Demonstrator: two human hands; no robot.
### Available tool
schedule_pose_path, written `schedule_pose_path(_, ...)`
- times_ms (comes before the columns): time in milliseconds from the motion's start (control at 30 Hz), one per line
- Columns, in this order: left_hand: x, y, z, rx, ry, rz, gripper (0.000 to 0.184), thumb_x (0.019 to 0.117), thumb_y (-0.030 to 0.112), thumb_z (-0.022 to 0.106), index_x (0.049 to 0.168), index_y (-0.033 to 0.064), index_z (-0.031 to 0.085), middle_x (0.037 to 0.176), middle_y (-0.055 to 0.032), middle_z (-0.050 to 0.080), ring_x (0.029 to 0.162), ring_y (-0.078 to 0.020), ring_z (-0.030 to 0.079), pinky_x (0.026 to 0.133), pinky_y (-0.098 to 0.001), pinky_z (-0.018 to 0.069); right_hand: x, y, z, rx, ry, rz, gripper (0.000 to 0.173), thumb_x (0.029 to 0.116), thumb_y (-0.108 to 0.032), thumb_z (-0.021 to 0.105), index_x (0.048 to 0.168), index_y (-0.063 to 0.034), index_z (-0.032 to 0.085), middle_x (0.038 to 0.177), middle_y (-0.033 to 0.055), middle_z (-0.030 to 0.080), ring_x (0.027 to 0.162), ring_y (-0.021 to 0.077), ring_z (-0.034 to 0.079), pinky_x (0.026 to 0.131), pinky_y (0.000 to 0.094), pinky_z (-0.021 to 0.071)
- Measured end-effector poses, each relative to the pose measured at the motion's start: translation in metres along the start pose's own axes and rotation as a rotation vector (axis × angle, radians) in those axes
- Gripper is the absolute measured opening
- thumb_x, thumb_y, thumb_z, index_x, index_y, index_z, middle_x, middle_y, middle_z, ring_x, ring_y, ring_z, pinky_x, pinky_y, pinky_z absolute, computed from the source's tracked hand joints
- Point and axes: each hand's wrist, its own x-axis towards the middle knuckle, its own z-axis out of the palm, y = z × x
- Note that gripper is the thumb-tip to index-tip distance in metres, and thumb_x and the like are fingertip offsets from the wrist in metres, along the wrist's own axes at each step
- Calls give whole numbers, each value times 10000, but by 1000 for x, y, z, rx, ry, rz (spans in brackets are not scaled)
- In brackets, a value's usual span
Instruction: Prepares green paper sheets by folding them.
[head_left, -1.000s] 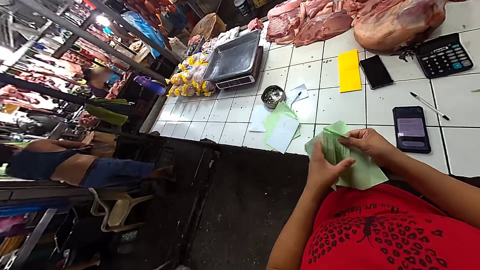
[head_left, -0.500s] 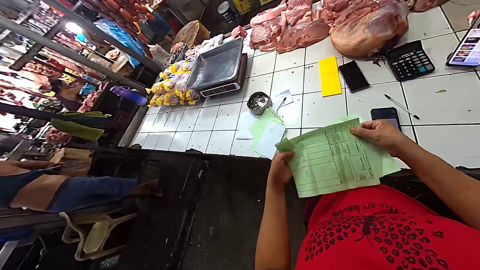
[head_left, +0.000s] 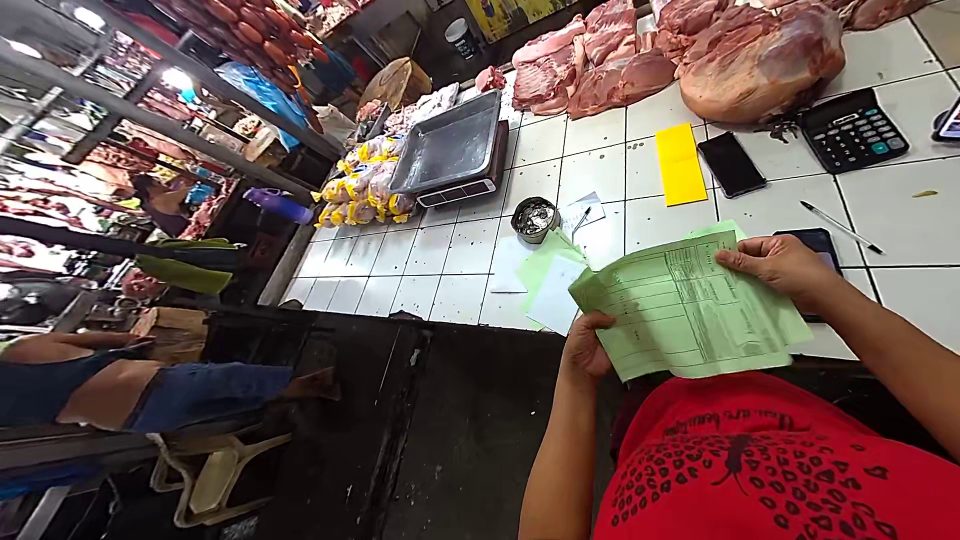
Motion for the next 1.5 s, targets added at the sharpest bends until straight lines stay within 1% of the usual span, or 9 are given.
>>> schedule_pose_path(300, 10, 41, -31, -105, -214, 71, 238, 785, 41, 521, 892, 122, 718, 887, -100, 778, 819, -191, 768, 734, -358, 634, 25, -14, 38, -113, 11, -72, 201, 996, -157, 682, 859, -10, 688, 669, 35, 656, 563, 60, 614, 583, 239, 545)
schedule_pose_path(567, 41, 68, -37, -187, -88, 82, 283, 901, 72, 350, 967, 102, 623, 878, -106, 758, 810, -208, 762, 704, -378, 633, 38, -24, 66, -161, 94, -117, 188, 990, -166, 694, 887, -9, 706, 712, 40, 663, 600, 48, 608, 624, 248, 542)
schedule_pose_path(733, 51, 90, -58, -81, -270, 175, 149, 689, 161, 772, 831, 118, 765, 813, -73, 778, 748, -159, 767, 697, -323, 636, 43, -27, 79, -169, 154, -129, 192, 992, -164, 690, 882, -7, 700, 712, 34, 659, 611, 44, 607, 636, 253, 539)
schedule_pose_path(900, 72, 129, -68, 248, -283, 130, 929, 578, 311, 980, 1267, 86, 400, 1004, 4, 743, 897, -113, 745, 804, -314, 631, 46, -27, 84, -217, 261, -135, 240, 987, -194, 699, 843, -3, 680, 692, 51, 624, 606, 77, 574, 634, 299, 512)
schedule_pose_path(1033, 99, 154, -87, 276, -507, 149, 214, 724, 309, 890, 874, 260, 745, 784, 101, 702, 708, -14, 654, 686, -191, 545, 45, -22, 79, -215, 342, -114, 250, 991, -215, 695, 848, -11, 682, 686, 53, 624, 596, 82, 572, 622, 307, 510)
schedule_pose_path(1133, 109, 171, -85, 426, -439, 204, 111, 788, 221, 859, 811, 213, 751, 906, 27, 763, 909, -103, 728, 880, -296, 589, 43, -20, 76, -177, 397, -82, 239, 995, -213, 689, 896, 5, 695, 719, 72, 641, 616, 91, 583, 644, 321, 519)
schedule_pose_path(1200, 117, 174, -81, 602, -440, 240, 306, 815, 219, 833, 1043, 128, 652, 1194, -38, 712, 1122, -175, 685, 957, -373, 564, 42, -20, 75, -151, 430, -64, 250, 994, -209, 687, 867, 6, 679, 696, 70, 633, 596, 88, 581, 625, 304, 522)
schedule_pose_path(1300, 128, 162, -72, 951, -667, 189, 1135, 720, 383, 859, 1528, -62, 198, 1534, -161, 448, 1366, -236, 515, 1045, -413, 496, 37, -21, 77, -108, 431, -41, 227, 996, -192, 686, 878, 1, 691, 702, 60, 647, 597, 75, 597, 624, 281, 534)
schedule_pose_path(1500, 146, 111, -43, 725, -813, -22, 1313, 675, 576, 871, 1531, -41, 89, 1292, -59, 631, 1134, -137, 661, 954, -354, 562, 34, -21, 85, -85, 408, -29, 229, 995, -186, 688, 851, -8, 696, 689, 56, 653, 595, 78, 609, 623, 281, 544)
